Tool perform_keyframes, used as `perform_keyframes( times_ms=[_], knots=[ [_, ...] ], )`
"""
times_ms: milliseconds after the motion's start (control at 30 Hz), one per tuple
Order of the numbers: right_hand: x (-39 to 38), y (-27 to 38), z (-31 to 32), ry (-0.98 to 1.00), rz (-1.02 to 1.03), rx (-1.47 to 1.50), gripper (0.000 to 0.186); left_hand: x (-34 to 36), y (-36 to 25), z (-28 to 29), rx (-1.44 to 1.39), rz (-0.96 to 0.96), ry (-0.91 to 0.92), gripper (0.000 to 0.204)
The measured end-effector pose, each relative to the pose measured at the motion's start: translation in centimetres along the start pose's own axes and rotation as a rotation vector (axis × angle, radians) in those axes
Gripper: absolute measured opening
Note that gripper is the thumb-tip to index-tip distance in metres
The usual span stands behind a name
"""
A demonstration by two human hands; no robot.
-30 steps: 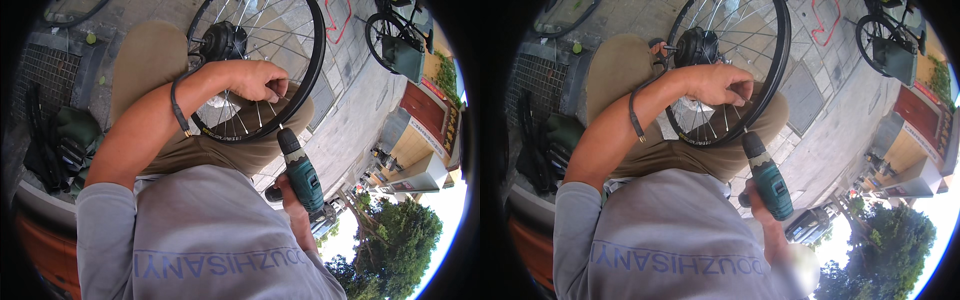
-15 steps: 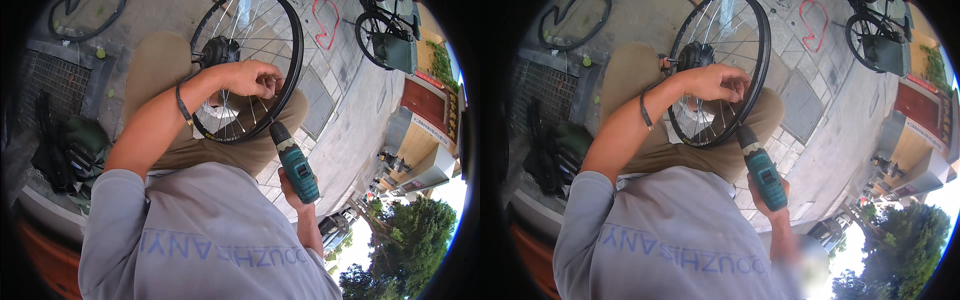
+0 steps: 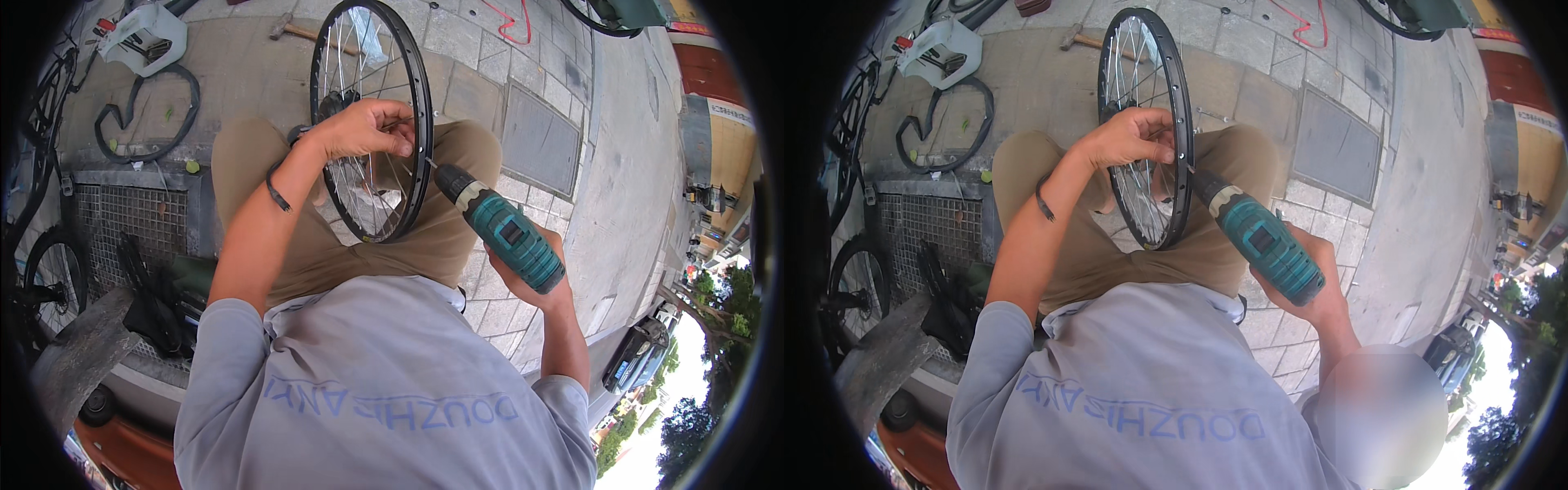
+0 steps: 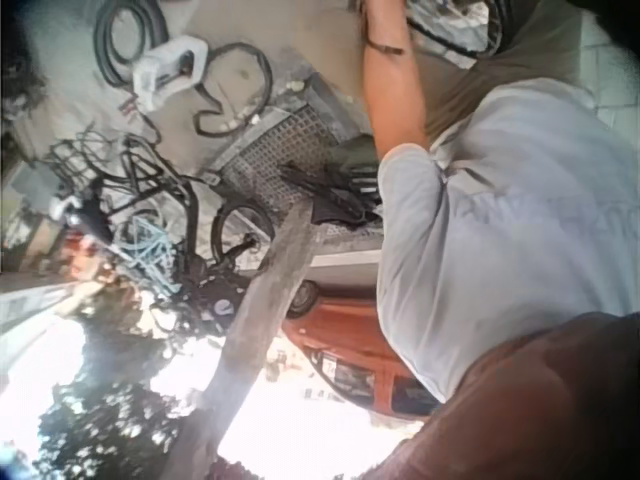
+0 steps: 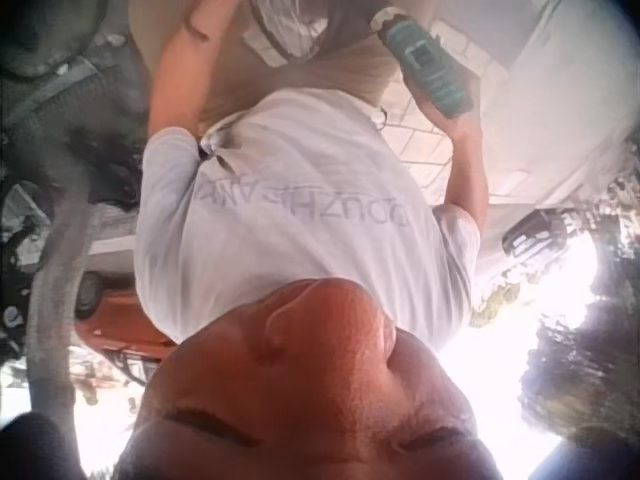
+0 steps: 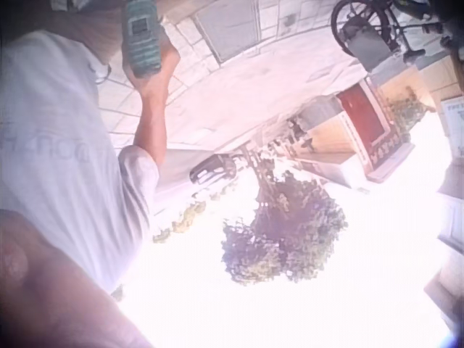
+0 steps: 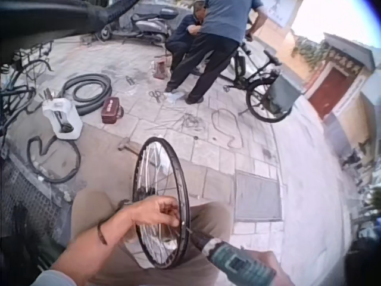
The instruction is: The person uses a cordless drill to tighten the spokes of a bicycle wheel. They rotate the wheel and systematically tighten each spoke nipple while seated on the ground.
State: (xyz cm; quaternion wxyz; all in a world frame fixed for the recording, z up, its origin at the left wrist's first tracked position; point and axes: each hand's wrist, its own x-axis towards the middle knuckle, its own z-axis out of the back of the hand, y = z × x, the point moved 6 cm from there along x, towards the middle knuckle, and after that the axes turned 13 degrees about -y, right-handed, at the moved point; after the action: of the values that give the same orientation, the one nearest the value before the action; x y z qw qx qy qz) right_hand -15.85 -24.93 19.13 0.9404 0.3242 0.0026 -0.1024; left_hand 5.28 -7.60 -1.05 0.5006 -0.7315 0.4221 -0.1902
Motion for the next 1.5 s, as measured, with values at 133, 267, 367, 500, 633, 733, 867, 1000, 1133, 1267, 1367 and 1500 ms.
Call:
perform_keyframes(
  times_ms=[133,267,367,500,633,733,867,1000,1133,1267,1367,1500],
  knots=[
    [1.3,-1.2,-0.4,0.005,0.009,-0.014,0.026,0.3,0.7,0.5,-0.006,0.019,-0.014,0.042],
    [1.6,-2.0,-0.2,0.037,-0.019,0.028,0.023,0.5,1.4,0.4,0.014,0.044,0.002,0.045],
    [2.4,-2.5,0.2,0.072,0.02,0.003,0.023,0.6,1.9,0.5,0.026,0.041,0.015,0.05],
    [4.4,-1.1,1.4,0.139,0.213,-0.1,0.029,0.6,1.6,0.2,0.024,0.029,0.025,0.048],
    [7.1,1.5,2.9,0.217,0.383,-0.262,0.039,0.8,1.4,-0.4,0.015,0.017,-0.007,0.036],
    [8.9,3.9,3.5,0.275,0.487,-0.381,0.043,0.8,1.2,-0.6,0.002,0.038,0.009,0.036],
    [11.2,6.2,3.4,0.373,0.604,-0.542,0.038,0.4,1.0,-0.4,0.009,0.043,-0.023,0.032],
    [13.0,9.7,3.3,0.523,0.529,-0.588,0.033,1.1,1.9,-0.9,0.083,0.07,0.076,0.027],
    [13.8,9.0,2.3,0.552,0.433,-0.581,0.028,1.2,2.3,-1.0,0.153,0.023,0.036,0.022],
    [13.3,8.7,2.0,0.574,0.397,-0.668,0.028,1.0,2.2,-1.2,0.124,0.053,-0.006,0.025],
    [12.8,8.4,2.3,0.566,0.335,-0.633,0.028,0.9,1.4,-1.4,0.13,0.08,0.001,0.026],
    [12.8,8.4,2.4,0.575,0.298,-0.615,0.026,1.0,1.7,-1.4,0.091,0.071,-0.007,0.027]
  ],
)
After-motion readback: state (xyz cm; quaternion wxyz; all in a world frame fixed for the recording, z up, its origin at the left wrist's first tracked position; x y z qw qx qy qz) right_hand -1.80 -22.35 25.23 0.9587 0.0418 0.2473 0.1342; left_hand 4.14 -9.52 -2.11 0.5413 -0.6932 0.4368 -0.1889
